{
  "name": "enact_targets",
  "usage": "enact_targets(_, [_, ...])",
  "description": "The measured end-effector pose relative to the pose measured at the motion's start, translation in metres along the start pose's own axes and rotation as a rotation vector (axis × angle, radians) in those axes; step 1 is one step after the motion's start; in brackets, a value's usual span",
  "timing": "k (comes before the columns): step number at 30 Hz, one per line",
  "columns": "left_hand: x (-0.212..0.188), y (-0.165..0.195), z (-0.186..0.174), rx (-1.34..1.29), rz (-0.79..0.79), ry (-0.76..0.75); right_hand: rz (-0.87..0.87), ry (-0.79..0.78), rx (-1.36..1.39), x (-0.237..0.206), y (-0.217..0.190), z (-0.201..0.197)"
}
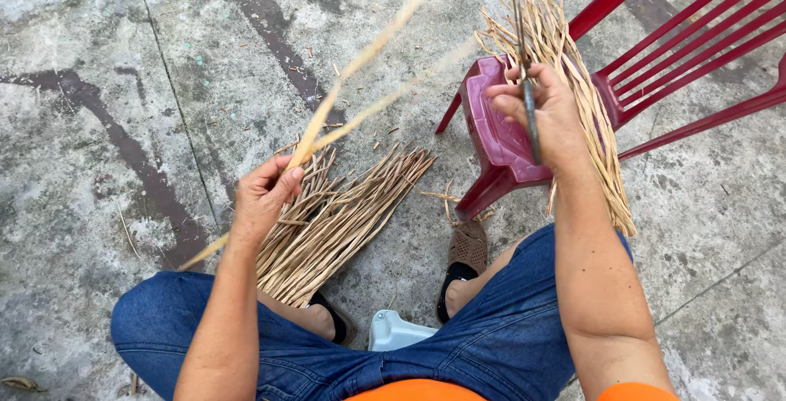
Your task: The person sits on a small stool and uses shears to cut long, thin, dried sticks into shorter segments. They pick up individual sticks, cut them, and place the cut pieces onto a pile on the floor.
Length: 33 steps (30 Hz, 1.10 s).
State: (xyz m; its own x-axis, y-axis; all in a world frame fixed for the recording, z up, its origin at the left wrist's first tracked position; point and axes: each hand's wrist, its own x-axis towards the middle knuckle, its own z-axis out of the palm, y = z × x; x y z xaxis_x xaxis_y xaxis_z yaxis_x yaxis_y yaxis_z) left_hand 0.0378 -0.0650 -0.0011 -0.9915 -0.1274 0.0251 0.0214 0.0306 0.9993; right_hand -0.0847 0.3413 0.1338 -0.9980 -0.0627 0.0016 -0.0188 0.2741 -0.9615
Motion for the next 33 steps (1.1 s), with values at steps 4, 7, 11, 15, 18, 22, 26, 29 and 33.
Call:
enact_targets(4, [-0.003, -0.009, 0.033, -0.169, -0.047, -0.035, -0.047, -0.2, 0.338, -0.014, 0.009, 0.048])
enact_targets(7, [-0.01, -0.021, 0.059, -0.229, -0.111, -0.134, -0.065, -0.305, 0.361, -0.025, 0.022, 0.082])
enact_targets(11, [-0.02, -0.036, 0.095, -0.298, -0.139, -0.325, -0.055, -0.347, 0.532, -0.034, 0.039, 0.114])
enact_targets(15, [-0.024, -0.039, 0.108, -0.302, -0.192, -0.443, 0.002, -0.273, 0.588, -0.033, 0.05, 0.129])
enact_targets(18, [-0.022, -0.029, 0.105, -0.207, -0.125, -0.434, 0.039, -0.286, 0.546, -0.035, 0.056, 0.134])
enact_targets(22, [-0.011, -0.007, 0.095, -0.257, -0.099, -0.39, 0.051, -0.361, 0.495, -0.046, 0.064, 0.149])
enact_targets(26, [-0.012, 0.01, 0.099, -0.33, -0.088, -0.347, 0.046, -0.408, 0.416, -0.058, 0.068, 0.158])
enact_targets(29, [-0.013, 0.013, 0.103, -0.256, -0.152, -0.307, 0.052, -0.402, 0.369, -0.059, 0.066, 0.158])
enact_targets(33, [-0.01, 0.005, 0.104, -0.254, -0.171, -0.201, 0.084, -0.401, 0.371, -0.058, 0.066, 0.155])
